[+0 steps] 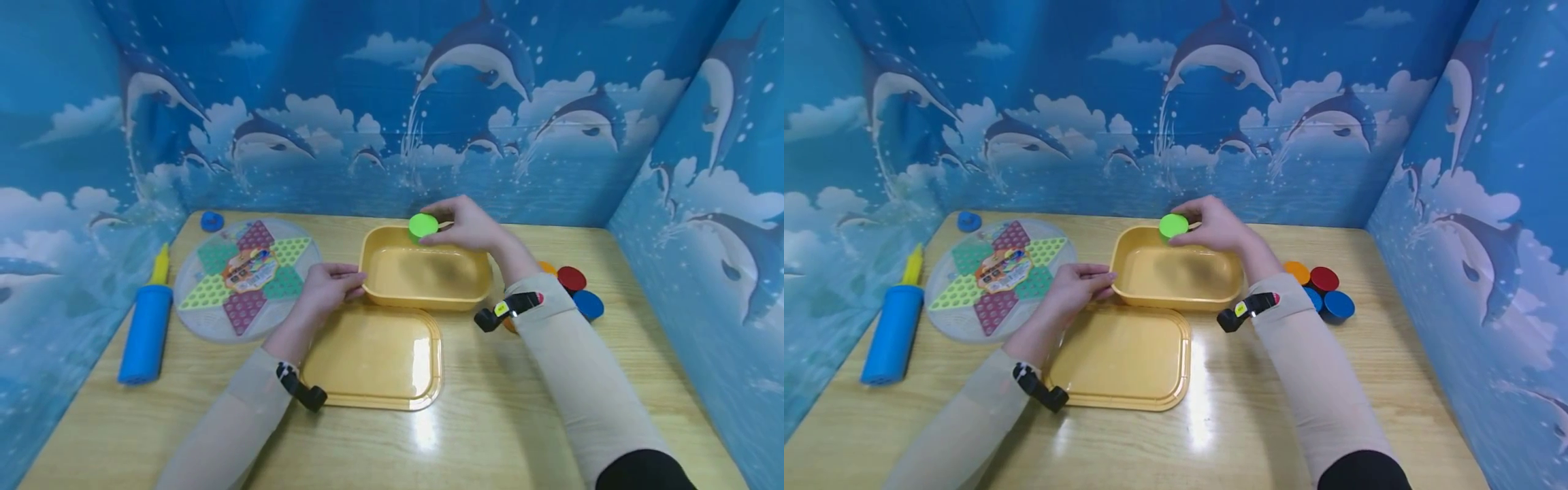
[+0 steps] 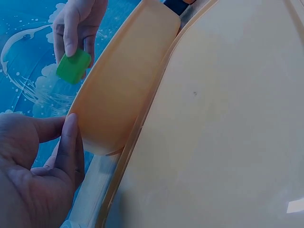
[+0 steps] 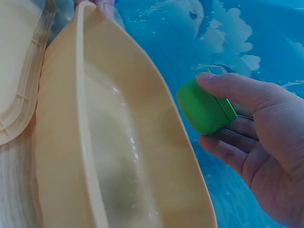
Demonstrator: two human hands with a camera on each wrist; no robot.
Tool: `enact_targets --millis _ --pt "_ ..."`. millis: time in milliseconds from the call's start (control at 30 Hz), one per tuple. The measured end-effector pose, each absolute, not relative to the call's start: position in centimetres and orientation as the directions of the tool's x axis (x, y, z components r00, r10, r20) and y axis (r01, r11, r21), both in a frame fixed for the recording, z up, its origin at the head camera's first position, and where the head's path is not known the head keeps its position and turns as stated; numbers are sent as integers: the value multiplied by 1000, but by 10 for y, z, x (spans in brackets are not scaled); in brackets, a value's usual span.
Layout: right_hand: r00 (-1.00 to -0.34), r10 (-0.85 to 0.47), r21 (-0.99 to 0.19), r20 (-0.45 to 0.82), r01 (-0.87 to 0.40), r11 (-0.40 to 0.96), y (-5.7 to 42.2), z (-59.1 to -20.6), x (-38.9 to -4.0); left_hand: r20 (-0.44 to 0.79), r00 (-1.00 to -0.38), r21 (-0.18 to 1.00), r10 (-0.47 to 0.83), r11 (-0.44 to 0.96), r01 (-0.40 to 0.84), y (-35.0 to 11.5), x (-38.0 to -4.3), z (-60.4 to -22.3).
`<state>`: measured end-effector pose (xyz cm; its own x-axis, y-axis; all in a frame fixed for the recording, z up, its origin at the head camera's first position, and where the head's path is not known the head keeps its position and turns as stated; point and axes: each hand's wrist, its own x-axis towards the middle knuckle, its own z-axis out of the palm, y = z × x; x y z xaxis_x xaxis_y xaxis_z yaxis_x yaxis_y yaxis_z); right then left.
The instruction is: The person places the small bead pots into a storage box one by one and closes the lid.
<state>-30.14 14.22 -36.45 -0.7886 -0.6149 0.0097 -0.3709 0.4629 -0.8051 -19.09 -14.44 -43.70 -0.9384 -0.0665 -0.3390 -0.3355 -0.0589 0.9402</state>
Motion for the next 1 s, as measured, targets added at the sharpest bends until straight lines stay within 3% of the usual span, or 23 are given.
enact_targets --millis 533,1000 --pt "-696 -710 -739 -105 -423 524 93 -399 -308 -353 -934 935 -60 -64 -349 -143 -191 -436" --pt "-707 -701 -731 -99 -426 533 68 -419 -310 -365 -929 930 -61 -66 -361 -146 -192 -436"
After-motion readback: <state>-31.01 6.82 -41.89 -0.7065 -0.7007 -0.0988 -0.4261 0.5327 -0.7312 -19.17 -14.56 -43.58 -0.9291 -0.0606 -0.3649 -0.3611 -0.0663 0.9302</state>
